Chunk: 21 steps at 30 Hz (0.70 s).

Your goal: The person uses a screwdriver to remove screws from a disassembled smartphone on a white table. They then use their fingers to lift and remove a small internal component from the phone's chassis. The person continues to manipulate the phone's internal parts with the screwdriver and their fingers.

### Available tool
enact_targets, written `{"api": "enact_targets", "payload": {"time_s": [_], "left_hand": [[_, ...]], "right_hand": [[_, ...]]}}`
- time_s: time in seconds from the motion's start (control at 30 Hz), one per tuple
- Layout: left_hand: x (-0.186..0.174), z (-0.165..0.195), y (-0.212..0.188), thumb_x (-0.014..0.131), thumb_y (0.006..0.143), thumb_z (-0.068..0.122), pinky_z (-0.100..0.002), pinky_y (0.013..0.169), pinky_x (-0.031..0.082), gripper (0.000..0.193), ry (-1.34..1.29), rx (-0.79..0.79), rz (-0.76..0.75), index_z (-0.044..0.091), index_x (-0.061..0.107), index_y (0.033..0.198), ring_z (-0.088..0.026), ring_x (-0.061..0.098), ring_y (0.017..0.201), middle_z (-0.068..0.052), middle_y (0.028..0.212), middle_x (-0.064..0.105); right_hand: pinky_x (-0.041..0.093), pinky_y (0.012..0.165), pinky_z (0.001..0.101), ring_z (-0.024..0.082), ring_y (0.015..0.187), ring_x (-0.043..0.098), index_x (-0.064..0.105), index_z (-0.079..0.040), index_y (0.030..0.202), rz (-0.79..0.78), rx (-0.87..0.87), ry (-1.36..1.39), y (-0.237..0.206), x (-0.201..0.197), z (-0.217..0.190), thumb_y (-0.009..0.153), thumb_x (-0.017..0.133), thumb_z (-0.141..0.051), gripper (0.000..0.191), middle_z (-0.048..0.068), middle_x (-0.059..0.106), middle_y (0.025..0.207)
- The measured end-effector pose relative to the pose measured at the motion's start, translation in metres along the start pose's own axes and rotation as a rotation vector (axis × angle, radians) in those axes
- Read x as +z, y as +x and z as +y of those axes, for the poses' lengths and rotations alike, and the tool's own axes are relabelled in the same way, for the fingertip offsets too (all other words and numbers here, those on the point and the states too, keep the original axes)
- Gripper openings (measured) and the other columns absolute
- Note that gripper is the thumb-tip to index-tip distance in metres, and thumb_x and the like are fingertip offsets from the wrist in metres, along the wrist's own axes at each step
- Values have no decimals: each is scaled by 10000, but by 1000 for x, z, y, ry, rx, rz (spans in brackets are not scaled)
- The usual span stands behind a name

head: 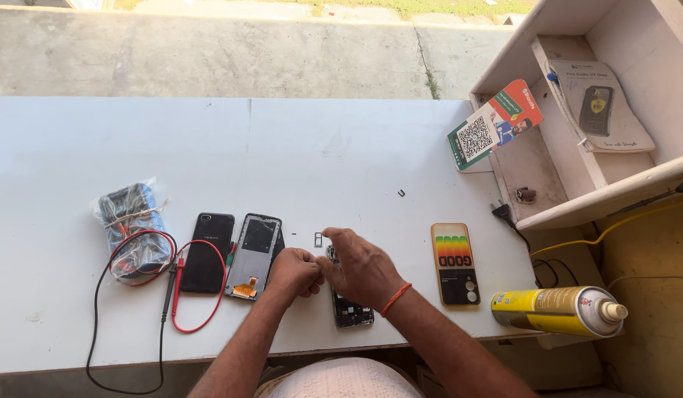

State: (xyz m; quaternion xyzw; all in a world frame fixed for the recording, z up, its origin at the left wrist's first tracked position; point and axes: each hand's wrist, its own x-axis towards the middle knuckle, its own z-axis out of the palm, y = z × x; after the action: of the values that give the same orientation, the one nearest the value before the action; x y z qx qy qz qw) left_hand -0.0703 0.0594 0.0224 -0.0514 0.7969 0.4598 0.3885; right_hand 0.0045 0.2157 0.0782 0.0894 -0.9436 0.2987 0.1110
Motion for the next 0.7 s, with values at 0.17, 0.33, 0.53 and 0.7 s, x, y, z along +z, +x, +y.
{"api": "enact_targets", "payload": {"time_s": [0.17,0.33,0.53,0.7], "left_hand": [[1,0,1,723,853,124,-279,465,550,118,-5,-10,-13,11,730,823,-140,704,550,-102,690,752],[1,4,-3,779,853,156,-259,492,568,133,27,-44,-1,40,714,852,-136,717,578,-92,708,751],[2,7,-5,775,849,150,-267,489,579,130,22,-42,3,33,720,850,-144,725,584,-94,706,751],[1,4,-4,774,852,158,-267,480,566,137,4,-10,2,33,719,842,-141,717,573,-97,702,752]], "right_hand": [[613,586,337,224,721,740,581,-70,1163,-28,-262,-16,-6,-3,2,950,581,-74,213,89,734,910],[611,618,359,213,714,741,579,-99,1024,-159,-57,-66,2,-12,12,1007,676,-246,177,75,723,838],[649,659,313,224,818,769,581,-72,1065,-43,-173,189,2,-19,10,963,569,-91,104,111,740,974],[634,674,352,218,751,761,581,-103,1063,-203,115,-97,-3,-18,9,983,648,-262,190,111,731,918]]}}
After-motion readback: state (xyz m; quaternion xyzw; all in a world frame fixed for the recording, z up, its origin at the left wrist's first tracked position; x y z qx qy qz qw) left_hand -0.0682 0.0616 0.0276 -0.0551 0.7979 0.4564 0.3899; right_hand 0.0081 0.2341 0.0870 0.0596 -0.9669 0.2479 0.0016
